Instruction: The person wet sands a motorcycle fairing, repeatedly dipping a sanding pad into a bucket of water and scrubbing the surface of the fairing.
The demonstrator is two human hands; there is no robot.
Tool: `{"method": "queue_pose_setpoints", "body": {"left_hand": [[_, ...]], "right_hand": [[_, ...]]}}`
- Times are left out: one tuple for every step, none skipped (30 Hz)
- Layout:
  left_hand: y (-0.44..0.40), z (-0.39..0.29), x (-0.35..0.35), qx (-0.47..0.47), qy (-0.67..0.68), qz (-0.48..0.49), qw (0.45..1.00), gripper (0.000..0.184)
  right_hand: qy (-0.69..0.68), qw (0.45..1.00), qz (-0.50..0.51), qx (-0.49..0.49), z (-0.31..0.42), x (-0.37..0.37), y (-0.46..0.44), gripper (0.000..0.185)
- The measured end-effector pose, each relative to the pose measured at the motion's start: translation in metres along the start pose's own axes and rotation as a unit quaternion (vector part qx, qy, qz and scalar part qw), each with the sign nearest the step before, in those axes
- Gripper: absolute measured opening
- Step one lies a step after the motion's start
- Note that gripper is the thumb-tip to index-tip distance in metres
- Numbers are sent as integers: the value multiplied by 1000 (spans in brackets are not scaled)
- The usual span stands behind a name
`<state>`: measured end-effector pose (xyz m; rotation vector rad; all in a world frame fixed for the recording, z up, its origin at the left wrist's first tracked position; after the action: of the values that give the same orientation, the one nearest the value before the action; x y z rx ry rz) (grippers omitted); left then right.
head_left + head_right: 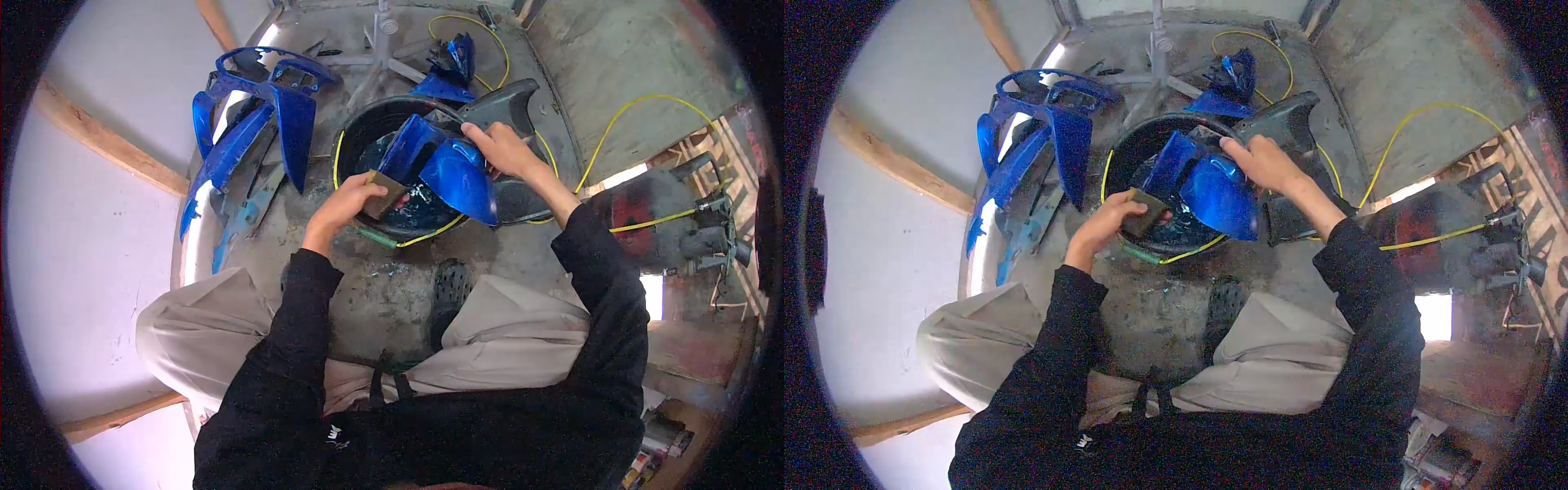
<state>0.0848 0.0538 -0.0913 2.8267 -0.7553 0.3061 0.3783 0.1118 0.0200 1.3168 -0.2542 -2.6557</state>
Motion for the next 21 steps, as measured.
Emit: {"method": "queue_pose_setpoints", "body": {"left_hand": [[3, -3, 3, 3, 11, -7, 1000, 25], [7, -6, 5, 5, 22, -15, 1000, 24], [10, -14, 9, 8, 33, -23, 999, 22], [11, -20, 8, 21, -4, -41, 999, 21], [12, -26, 7, 33, -40, -58, 997, 20], [11, -32, 7, 46, -76, -74, 993, 19], [9, -41, 9, 78, -125, -69, 987, 19], [3, -52, 9, 110, -173, -63, 977, 20], [-1, -65, 11, 142, -221, -57, 963, 20], [-2, -82, 21, 170, -207, -53, 962, 24], [-5, -99, 33, 198, -191, -49, 960, 28], [-6, -118, 44, 227, -176, -44, 957, 32], [-9, -130, 54, 218, -197, -25, 955, 34], [-11, -142, 62, 209, -219, -7, 953, 35], [-14, -151, 69, 199, -241, 11, 950, 37], [-16, -161, 76, 225, -276, 38, 934, 37], [-19, -170, 83, 251, -311, 64, 914, 37], [-19, -177, 92, 275, -346, 91, 892, 38], [-17, -184, 99, 283, -355, 89, 886, 33], [-19, -184, 102, 282, -355, 95, 886, 33], [-21, -183, 105, 280, -354, 101, 887, 33]], "right_hand": [[-12, 1000, 8, 9, 1, 0, 3, 87], [-25, 999, 17, 17, 3, 1, 4, 87], [-37, 999, 26, 25, 4, 3, 5, 87], [-33, 999, 20, 20, 4, 3, 3, 88], [-29, 999, 15, 15, 1, 4, 2, 88], [-24, 1000, 9, 11, -1, 5, 0, 89], [-4, 1000, -15, -4, -2, 5, -1, 88], [16, 999, -38, -19, -2, 5, -2, 88], [35, 997, -61, -34, -1, 4, -1, 88], [31, 998, -45, -28, 2, 6, 1, 87], [27, 999, -28, -21, 6, 7, 4, 86], [24, 1000, -12, -14, 11, 7, 6, 85], [25, 1000, -10, -16, 14, 7, 8, 84], [25, 1000, -7, -17, 16, 7, 10, 84], [26, 999, -4, -19, 17, 8, 11, 83], [26, 999, -7, -30, 17, 8, 11, 83], [25, 999, -10, -41, 15, 8, 9, 83], [25, 998, -12, -52, 13, 9, 8, 83], [33, 998, -11, -52, 10, 10, 5, 82], [42, 998, -10, -53, 7, 11, 1, 81], [50, 997, -8, -53, 8, 11, 1, 80]]}}
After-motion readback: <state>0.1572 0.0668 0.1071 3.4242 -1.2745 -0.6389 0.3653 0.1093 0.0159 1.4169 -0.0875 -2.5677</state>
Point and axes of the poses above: each hand's wrist, its own y-axis away from the middle knuckle, its own x-axis out of the palm, z = x × y, the point moved 6 cm from there along -y, towards the middle knuckle, and after that the axes turned 6 degrees about x, right-handed, at the moved point
